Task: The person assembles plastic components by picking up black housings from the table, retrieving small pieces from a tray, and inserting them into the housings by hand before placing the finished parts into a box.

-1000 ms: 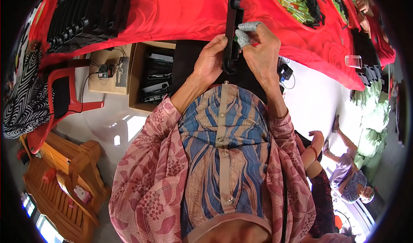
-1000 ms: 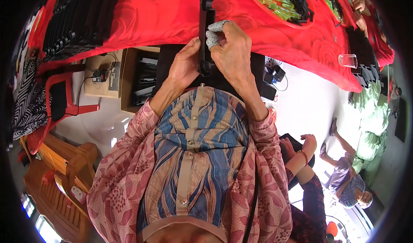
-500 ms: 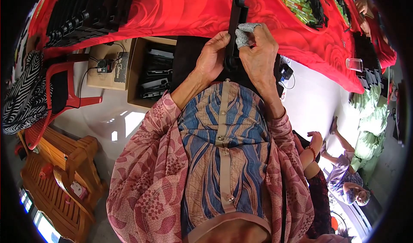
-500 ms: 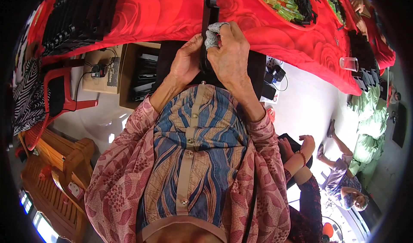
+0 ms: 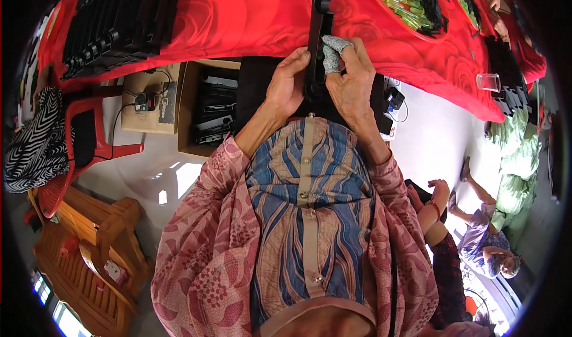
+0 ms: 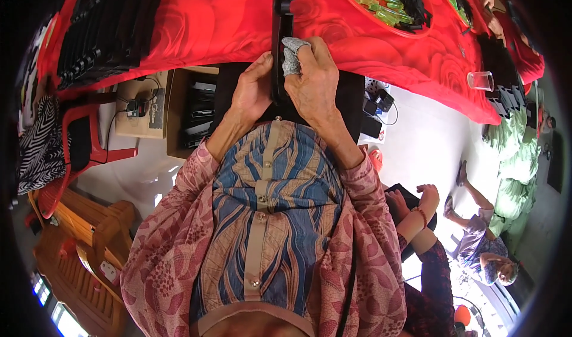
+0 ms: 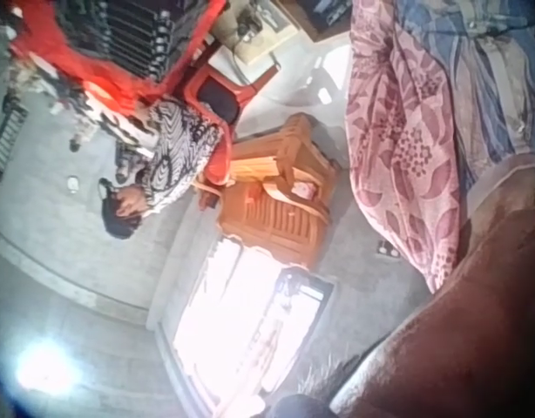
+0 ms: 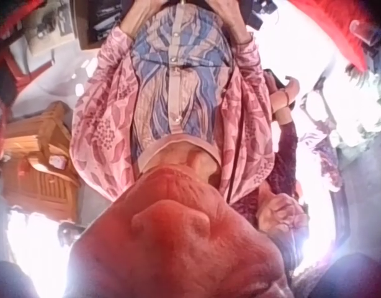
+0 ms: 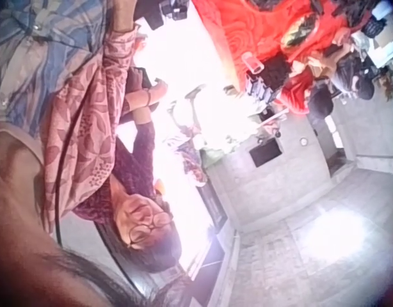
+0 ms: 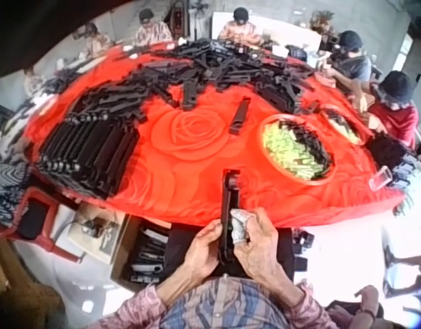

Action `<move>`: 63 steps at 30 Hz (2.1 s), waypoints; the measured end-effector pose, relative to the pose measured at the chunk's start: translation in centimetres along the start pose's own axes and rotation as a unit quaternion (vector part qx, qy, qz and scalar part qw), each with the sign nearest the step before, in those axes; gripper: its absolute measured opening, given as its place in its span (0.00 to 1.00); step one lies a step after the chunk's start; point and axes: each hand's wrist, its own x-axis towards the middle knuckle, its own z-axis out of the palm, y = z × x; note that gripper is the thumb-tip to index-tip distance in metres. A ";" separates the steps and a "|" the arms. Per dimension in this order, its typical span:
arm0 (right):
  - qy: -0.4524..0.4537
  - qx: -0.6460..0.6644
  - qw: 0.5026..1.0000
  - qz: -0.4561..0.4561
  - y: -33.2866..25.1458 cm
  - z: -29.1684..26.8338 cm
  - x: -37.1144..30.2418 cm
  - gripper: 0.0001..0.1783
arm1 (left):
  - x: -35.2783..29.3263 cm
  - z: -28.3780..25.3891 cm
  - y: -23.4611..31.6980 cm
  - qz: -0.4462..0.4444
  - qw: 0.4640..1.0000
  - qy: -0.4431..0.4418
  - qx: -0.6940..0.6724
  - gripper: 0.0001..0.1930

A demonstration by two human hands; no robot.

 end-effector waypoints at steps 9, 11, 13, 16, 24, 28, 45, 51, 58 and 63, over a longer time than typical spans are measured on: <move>-0.026 -0.018 0.999 0.008 0.6 0.5 -0.1 0.17 | -0.1 0.3 0.3 -0.001 1.000 0.006 0.018 0.08; -0.044 -0.052 0.998 0.014 -0.1 0.4 0.0 0.16 | 0.0 0.2 0.4 0.000 1.000 0.018 0.022 0.08; -0.045 -0.079 0.996 -0.005 -0.1 0.7 -0.2 0.17 | -0.1 0.1 0.4 0.000 1.000 0.020 0.015 0.08; -0.055 -0.116 0.991 -0.031 0.0 0.8 -0.7 0.18 | 0.2 0.1 0.3 0.018 0.998 0.061 0.014 0.08; -0.097 -0.142 0.983 -0.061 0.1 0.0 -1.4 0.17 | -0.3 0.8 0.4 -0.006 0.999 0.034 0.020 0.09; -0.064 -0.155 0.979 -0.112 -0.1 -0.1 -1.8 0.18 | -0.4 0.8 0.4 -0.010 1.000 0.001 0.011 0.07; -0.112 -0.115 0.985 -0.058 -1.1 -0.3 -1.4 0.13 | -0.1 0.5 0.4 -0.009 0.996 0.043 0.075 0.14; -0.131 -0.133 0.982 -0.039 -1.3 -0.6 -1.0 0.13 | -0.4 1.0 0.6 -0.030 0.997 0.042 0.050 0.15; -0.107 -0.198 0.970 -0.090 -1.5 -0.8 -2.2 0.16 | -0.7 0.9 0.5 -0.034 0.998 0.042 0.025 0.13; -0.114 -0.184 0.974 -0.071 -2.2 -0.7 -2.6 0.18 | -0.8 0.6 0.2 -0.037 0.998 0.044 0.033 0.16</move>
